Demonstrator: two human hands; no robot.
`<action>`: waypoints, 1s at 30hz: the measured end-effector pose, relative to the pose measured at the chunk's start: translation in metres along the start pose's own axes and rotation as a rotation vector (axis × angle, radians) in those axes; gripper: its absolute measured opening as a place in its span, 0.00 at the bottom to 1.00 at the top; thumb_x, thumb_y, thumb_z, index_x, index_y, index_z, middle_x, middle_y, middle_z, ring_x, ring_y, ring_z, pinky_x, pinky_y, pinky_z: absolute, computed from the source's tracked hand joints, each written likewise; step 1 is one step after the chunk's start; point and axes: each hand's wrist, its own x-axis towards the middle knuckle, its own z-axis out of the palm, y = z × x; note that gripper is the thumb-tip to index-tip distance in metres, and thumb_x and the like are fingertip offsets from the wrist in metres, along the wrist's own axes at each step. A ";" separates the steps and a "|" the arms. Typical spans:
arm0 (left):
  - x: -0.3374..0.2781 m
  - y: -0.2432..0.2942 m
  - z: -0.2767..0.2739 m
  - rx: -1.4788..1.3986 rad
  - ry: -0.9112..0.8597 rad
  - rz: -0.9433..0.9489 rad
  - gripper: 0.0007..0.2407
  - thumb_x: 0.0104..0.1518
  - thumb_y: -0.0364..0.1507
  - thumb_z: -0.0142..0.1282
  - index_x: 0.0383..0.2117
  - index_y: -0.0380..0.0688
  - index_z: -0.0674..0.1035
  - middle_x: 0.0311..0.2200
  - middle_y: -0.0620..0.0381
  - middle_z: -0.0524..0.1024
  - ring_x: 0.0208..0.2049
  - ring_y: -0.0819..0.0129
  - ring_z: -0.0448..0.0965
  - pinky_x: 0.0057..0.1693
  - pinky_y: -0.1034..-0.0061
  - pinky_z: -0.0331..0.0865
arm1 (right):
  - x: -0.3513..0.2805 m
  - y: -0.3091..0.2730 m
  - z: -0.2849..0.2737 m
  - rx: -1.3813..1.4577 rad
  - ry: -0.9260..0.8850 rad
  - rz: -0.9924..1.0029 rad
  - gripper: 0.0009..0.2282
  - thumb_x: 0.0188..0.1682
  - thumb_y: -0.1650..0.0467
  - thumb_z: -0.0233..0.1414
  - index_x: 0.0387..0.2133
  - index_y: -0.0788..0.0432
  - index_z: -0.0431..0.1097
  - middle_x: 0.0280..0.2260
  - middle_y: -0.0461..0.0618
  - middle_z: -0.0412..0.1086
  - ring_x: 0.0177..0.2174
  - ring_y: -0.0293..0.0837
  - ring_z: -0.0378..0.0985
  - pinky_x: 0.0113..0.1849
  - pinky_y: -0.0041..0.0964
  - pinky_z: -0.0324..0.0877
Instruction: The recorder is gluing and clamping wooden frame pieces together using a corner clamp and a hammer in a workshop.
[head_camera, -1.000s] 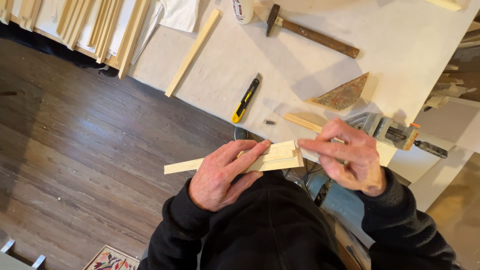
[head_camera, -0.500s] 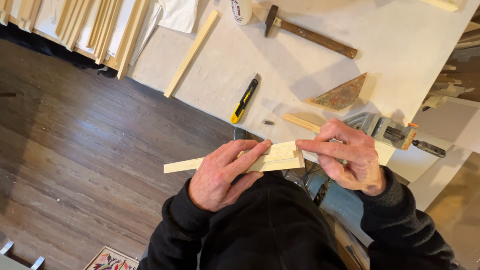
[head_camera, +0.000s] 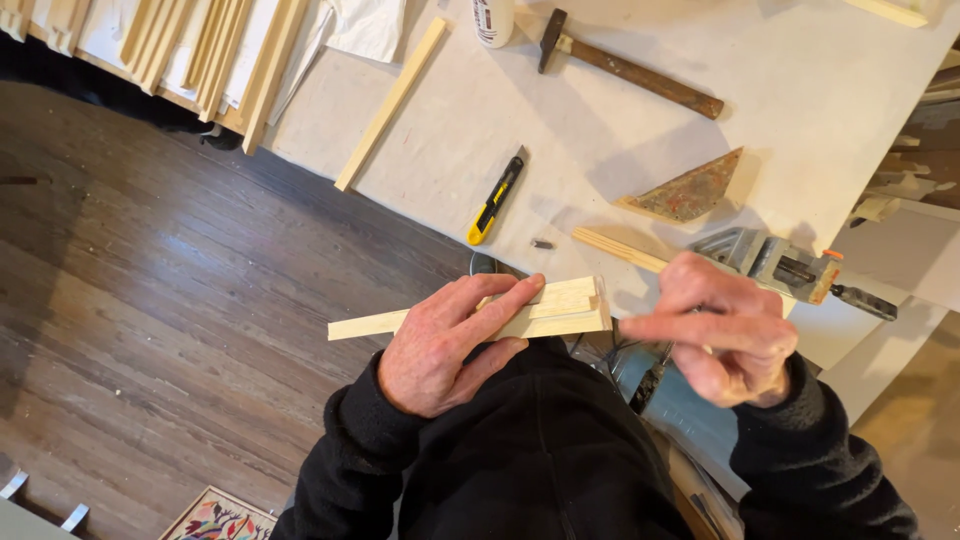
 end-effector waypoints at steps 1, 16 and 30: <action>0.000 0.000 0.000 0.014 0.005 -0.003 0.24 0.57 0.26 0.61 0.62 0.37 0.71 0.52 0.48 0.75 0.48 0.53 0.78 0.54 0.66 0.74 | 0.000 -0.002 0.000 -0.037 0.011 0.046 0.19 0.36 0.79 0.48 0.41 0.60 0.78 0.26 0.41 0.68 0.26 0.36 0.66 0.30 0.36 0.63; -0.002 0.000 0.004 0.175 0.059 -0.020 0.26 0.55 0.26 0.63 0.63 0.39 0.71 0.51 0.50 0.74 0.43 0.57 0.76 0.51 0.66 0.71 | -0.001 -0.015 0.026 -0.319 0.042 0.193 0.18 0.43 0.75 0.50 0.47 0.58 0.77 0.26 0.41 0.63 0.28 0.38 0.64 0.33 0.36 0.64; 0.000 -0.003 0.007 0.169 0.071 -0.029 0.27 0.55 0.26 0.63 0.63 0.39 0.71 0.50 0.50 0.74 0.44 0.57 0.77 0.51 0.66 0.72 | 0.004 -0.029 0.027 -0.370 -0.035 0.180 0.21 0.41 0.72 0.48 0.49 0.61 0.75 0.29 0.45 0.62 0.33 0.43 0.62 0.39 0.40 0.66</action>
